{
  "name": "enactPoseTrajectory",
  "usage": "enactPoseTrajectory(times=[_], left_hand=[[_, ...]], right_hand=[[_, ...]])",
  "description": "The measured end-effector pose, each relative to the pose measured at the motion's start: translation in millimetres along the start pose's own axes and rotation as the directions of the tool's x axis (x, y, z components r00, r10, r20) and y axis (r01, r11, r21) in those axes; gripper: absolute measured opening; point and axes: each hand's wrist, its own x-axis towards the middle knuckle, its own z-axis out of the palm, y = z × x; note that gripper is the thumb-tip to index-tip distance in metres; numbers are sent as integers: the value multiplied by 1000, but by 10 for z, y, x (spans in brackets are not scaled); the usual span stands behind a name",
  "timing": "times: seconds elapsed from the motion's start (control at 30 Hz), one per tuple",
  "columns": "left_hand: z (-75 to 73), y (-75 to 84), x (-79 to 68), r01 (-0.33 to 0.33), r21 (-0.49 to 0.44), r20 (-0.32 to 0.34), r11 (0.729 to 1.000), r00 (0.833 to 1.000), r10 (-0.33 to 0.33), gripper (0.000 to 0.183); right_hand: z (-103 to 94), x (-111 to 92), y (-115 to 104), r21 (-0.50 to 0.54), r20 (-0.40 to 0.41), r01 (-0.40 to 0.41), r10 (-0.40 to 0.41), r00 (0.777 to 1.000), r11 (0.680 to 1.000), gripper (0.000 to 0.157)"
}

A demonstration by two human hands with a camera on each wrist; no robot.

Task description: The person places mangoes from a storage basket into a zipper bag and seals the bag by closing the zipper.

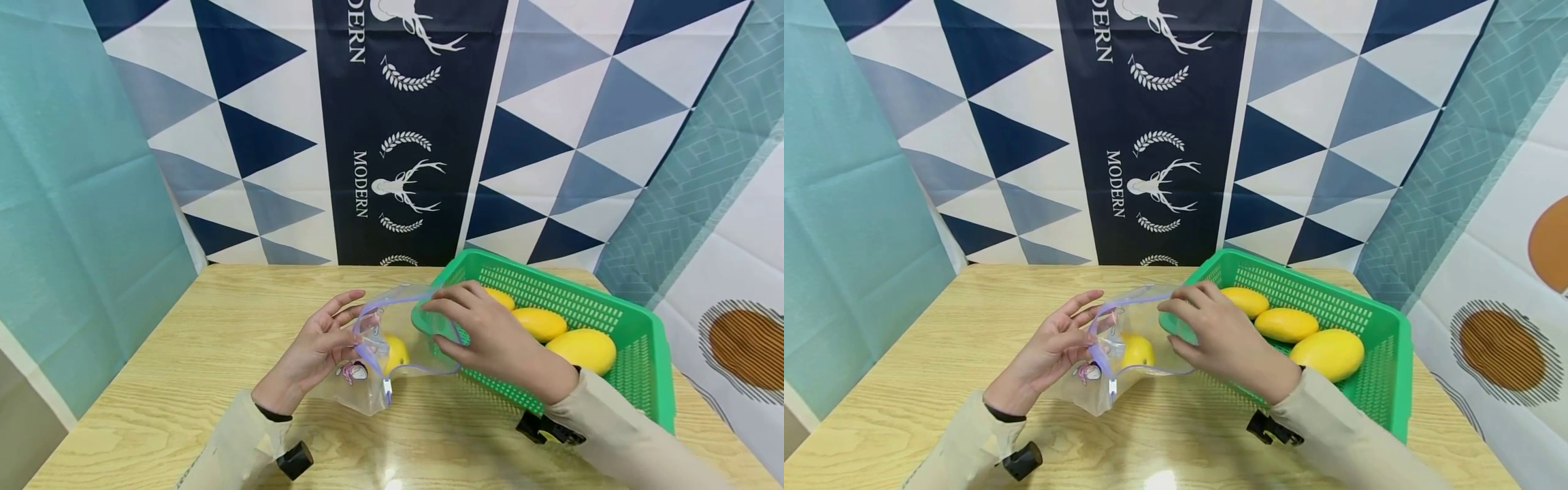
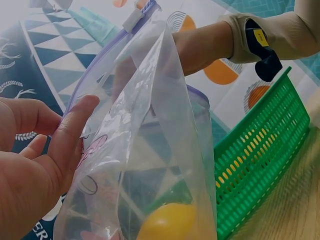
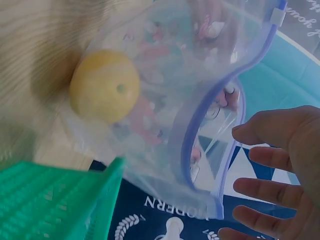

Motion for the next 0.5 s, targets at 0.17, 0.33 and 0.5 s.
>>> enactPoseTrajectory(times=[0.17, 0.33, 0.5], left_hand=[[12, 7, -1, 11, -1, -10, 1000, 1000, -11, 65], [1, -2, 2, 13, -1, -6, 1000, 1000, -13, 63], [2, -4, 3, 20, 3, -7, 1000, 1000, -20, 60]], right_hand=[[-40, -19, 75, -75, -21, 20, -22, 1000, 997, 40], [-46, -44, 180, -148, -30, 25, -30, 999, 989, 37], [-40, -75, 288, -197, -27, 13, -19, 999, 980, 36]])
